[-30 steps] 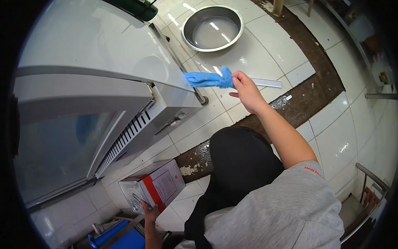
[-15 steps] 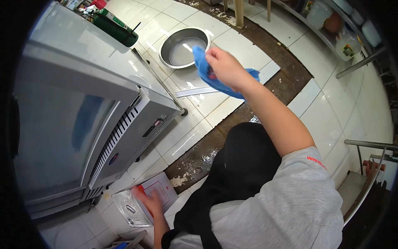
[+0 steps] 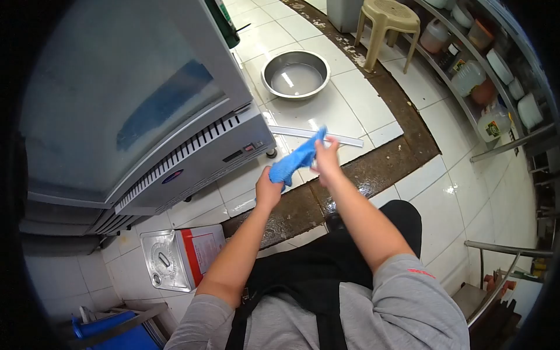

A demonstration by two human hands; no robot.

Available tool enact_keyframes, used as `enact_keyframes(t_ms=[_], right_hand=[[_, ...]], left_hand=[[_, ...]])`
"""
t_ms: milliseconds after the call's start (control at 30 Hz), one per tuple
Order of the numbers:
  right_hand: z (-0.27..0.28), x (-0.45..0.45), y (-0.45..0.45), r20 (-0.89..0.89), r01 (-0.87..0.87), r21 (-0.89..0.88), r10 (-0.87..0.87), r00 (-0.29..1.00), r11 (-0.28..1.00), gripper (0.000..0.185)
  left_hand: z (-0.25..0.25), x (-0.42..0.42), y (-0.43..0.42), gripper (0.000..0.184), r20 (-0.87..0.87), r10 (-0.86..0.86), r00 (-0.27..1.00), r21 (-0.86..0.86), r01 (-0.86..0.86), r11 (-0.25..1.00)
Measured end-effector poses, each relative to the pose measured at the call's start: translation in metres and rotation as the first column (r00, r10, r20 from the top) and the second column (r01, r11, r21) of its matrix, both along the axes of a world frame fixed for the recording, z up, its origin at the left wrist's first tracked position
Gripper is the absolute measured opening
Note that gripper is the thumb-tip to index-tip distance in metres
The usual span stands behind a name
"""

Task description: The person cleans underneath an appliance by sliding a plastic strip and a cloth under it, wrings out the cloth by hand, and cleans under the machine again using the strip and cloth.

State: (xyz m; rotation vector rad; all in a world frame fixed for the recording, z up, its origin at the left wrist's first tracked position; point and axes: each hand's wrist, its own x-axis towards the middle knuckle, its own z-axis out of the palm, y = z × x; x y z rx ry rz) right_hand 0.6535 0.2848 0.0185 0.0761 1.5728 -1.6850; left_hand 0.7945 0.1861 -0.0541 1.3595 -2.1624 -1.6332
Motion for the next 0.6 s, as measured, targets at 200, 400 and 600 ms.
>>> enact_keyframes(t_ms=[200,400,600], right_hand=[[-0.092,0.086,-0.028,0.625,-0.094,-0.405,0.350,0.698,0.910,0.058],[-0.058,0.136,-0.058,-0.294,-0.408,-0.049,0.378,0.878,0.912,0.026],[-0.025,0.185,-0.045,-0.922,-0.595,-0.034,0.205,0.329,0.803,0.023]], left_hand=[[0.015,0.060,0.010,0.034,-0.232,-0.165,0.958,-0.233,0.110,0.966],[0.014,0.144,0.023,0.047,-0.347,0.310,0.885,0.471,-0.121,0.874],[0.024,0.140,-0.023,0.042,-0.369,0.765,0.528,0.899,-0.007,0.438]])
